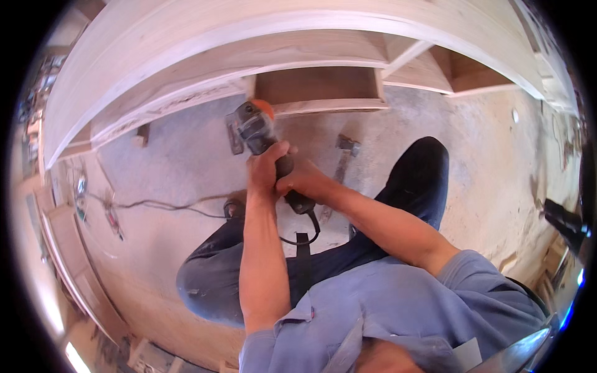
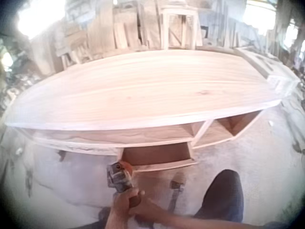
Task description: The person uses an angle grinder to sand the carved edges of a wooden cabinet. They also use a hammer to tap the wood and a chisel to clean the carved details.
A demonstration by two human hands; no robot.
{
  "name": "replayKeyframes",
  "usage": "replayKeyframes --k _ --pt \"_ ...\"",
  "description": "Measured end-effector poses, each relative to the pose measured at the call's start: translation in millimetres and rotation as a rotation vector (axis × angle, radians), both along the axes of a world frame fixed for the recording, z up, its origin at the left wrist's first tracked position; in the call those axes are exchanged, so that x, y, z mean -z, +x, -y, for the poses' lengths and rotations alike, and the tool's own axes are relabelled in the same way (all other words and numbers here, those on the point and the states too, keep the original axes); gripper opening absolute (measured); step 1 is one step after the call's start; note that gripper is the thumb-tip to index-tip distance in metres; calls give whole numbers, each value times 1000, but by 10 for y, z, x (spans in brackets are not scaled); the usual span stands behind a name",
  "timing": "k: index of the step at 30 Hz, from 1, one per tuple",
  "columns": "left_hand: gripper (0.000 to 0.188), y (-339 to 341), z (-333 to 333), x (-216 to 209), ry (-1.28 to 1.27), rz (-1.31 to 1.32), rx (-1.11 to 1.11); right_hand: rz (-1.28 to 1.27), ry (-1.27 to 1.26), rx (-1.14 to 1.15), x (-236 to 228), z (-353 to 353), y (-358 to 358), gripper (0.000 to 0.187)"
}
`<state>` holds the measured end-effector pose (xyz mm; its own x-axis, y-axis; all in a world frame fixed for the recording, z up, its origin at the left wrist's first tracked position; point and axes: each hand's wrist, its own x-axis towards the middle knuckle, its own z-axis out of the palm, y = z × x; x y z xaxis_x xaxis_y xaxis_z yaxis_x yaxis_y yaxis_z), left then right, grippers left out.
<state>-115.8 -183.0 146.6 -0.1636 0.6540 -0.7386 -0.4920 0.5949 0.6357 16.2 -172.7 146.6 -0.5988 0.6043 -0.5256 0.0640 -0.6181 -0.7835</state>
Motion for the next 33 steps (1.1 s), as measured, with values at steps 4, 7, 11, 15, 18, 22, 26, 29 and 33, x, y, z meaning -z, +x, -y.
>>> replayKeyframes --k 4,7,11,15,18,22,26,29,33 --pt "23 335 -17 -34 5 -20 70 10 -20 166 70 145 219 30" --pt "22 547 -71 -17 20 10 177 75 -76 204 4 196 478 29" --pt "22 820 -127 165 21 -110 368 165 -97 308 19 275 753 30" --pt "24 1262 -196 181 85 -138 485 117 -100 481 14 418 1098 28" --pt "28 1459 -291 -17 127 -184 496 104 -183 516 -185 341 1203 28" --pt "24 984 -248 87 86 -131 372 49 -126 375 -25 240 843 24" --pt "20 184 -99 70 69 -32 76 35 81 56 86 54 169 24" --pt "22 14 -67 78 6 18 24 -6 99 202 127 78 -144 30" --pt "29 367 -116 64 6 -177 196 83 -80 140 26 122 329 28"
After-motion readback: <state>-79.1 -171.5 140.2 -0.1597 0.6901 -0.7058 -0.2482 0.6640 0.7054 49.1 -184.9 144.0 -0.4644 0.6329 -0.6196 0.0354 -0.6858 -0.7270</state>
